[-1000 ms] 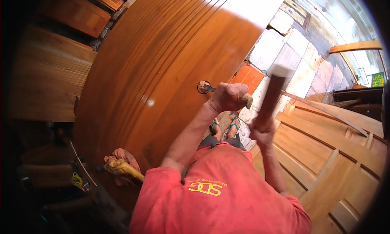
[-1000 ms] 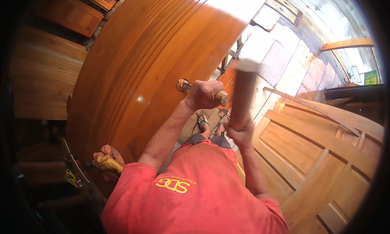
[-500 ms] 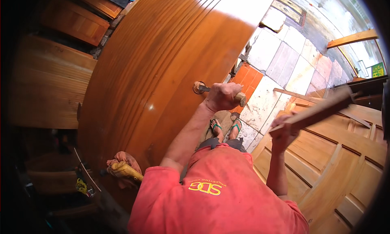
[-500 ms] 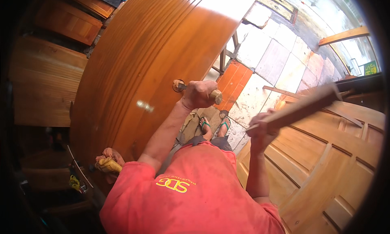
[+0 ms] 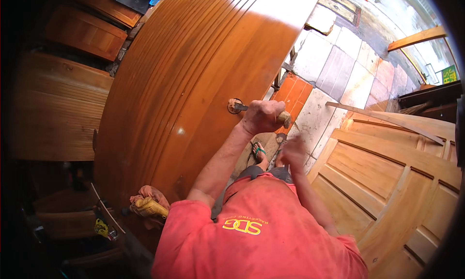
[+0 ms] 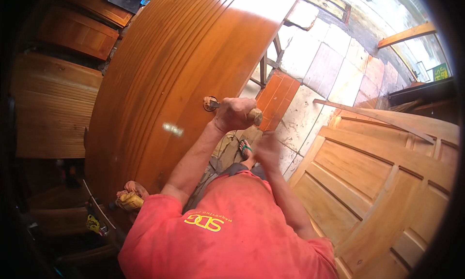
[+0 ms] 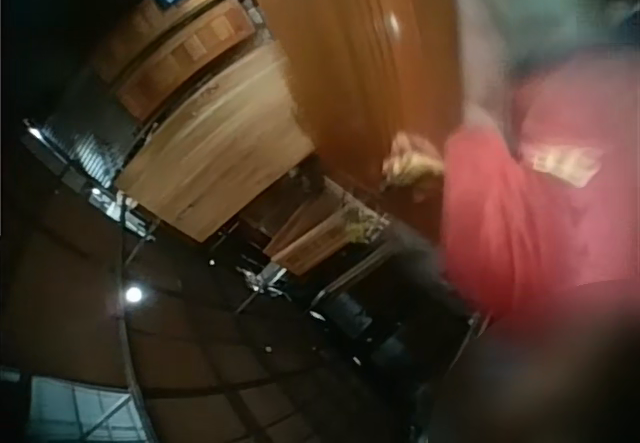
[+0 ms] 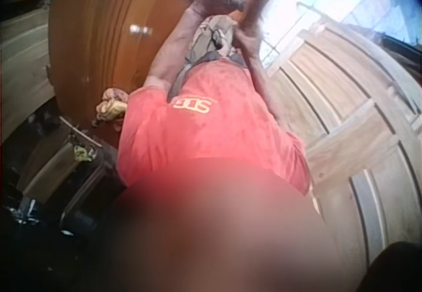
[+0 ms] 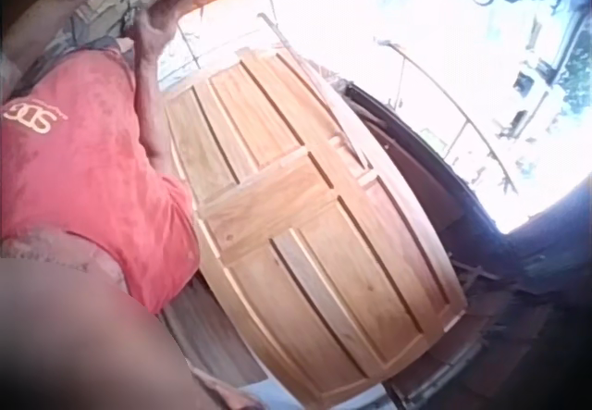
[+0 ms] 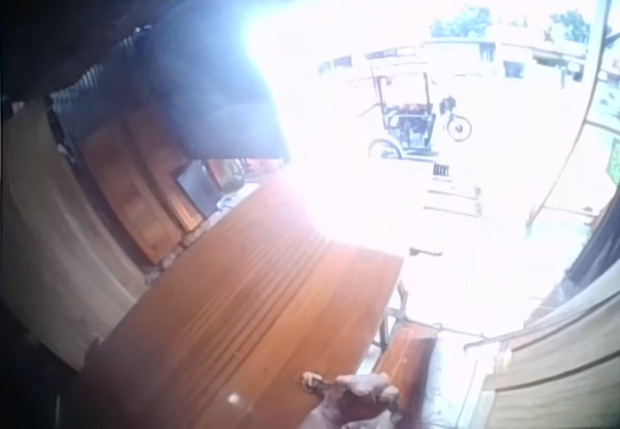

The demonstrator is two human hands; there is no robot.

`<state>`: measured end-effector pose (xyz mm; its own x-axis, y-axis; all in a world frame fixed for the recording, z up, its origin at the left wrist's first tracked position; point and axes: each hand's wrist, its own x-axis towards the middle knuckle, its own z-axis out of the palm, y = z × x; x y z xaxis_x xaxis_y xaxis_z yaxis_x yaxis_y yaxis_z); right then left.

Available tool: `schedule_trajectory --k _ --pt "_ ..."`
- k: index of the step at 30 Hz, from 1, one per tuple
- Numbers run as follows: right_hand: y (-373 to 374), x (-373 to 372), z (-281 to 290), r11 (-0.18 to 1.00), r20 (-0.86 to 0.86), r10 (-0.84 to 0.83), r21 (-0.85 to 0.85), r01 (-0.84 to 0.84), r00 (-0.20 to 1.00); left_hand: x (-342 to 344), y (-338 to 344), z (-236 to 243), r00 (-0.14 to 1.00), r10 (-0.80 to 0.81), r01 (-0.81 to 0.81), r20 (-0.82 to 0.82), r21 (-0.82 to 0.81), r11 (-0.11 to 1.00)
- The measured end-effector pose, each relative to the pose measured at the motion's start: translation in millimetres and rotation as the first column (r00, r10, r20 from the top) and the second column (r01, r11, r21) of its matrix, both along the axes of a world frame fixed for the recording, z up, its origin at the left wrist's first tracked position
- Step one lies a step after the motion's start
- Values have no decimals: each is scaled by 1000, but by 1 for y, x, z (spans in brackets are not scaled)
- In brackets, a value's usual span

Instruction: Using a chisel and a wooden block as a mallet to carve a hole in a wooden surface.

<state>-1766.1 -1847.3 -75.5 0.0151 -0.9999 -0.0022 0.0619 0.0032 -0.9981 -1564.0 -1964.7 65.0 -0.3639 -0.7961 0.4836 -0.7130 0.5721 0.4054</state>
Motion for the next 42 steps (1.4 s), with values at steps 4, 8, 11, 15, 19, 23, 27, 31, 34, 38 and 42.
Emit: schedule_trajectory --k 4,8,11,15,19,23,27,31,34,38,42 --pt "-3 -17 86 970 -143 160 209 -128 977 14 13 -20 999 -23 22 41 11 1000" --pt "-22 -22 131 967 649 -204 14 256 733 17 15 -11 998 3 -5 62 42 999" --pt "-14 -10 117 982 599 -175 51 181 781 21 14 -8 1000 -18 18 1 -6 1000" --pt "-3 -18 103 981 495 -196 98 170 847 26 48 10 969 244 -216 34 -361 907" --pt "-8 -37 126 988 403 -152 27 154 902 10 54 30 981 112 -151 -157 -268 952" --pt "-10 -51 142 990 346 -137 28 136 928 -14 25 29 991 73 -89 -110 -148 985" --pt "-14 -59 171 989 264 -136 -20 147 955 -7 0 24 973 69 -82 -220 -51 995" --pt "-14 -76 195 985 146 -133 -91 148 980 -1 1 21 971 47 -36 -236 52 998" --pt "-13 -82 209 988 84 -92 -118 102 992 6 -2 22 970 22 -16 -240 27 1000" --pt "-12 -75 217 987 45 -47 -152 54 998 20 -6 18 968 4 9 -251 51 999" --pt "-28 -57 250 958 189 -65 -263 114 980 29 -5 27 951 -3 28 -308 77 997"
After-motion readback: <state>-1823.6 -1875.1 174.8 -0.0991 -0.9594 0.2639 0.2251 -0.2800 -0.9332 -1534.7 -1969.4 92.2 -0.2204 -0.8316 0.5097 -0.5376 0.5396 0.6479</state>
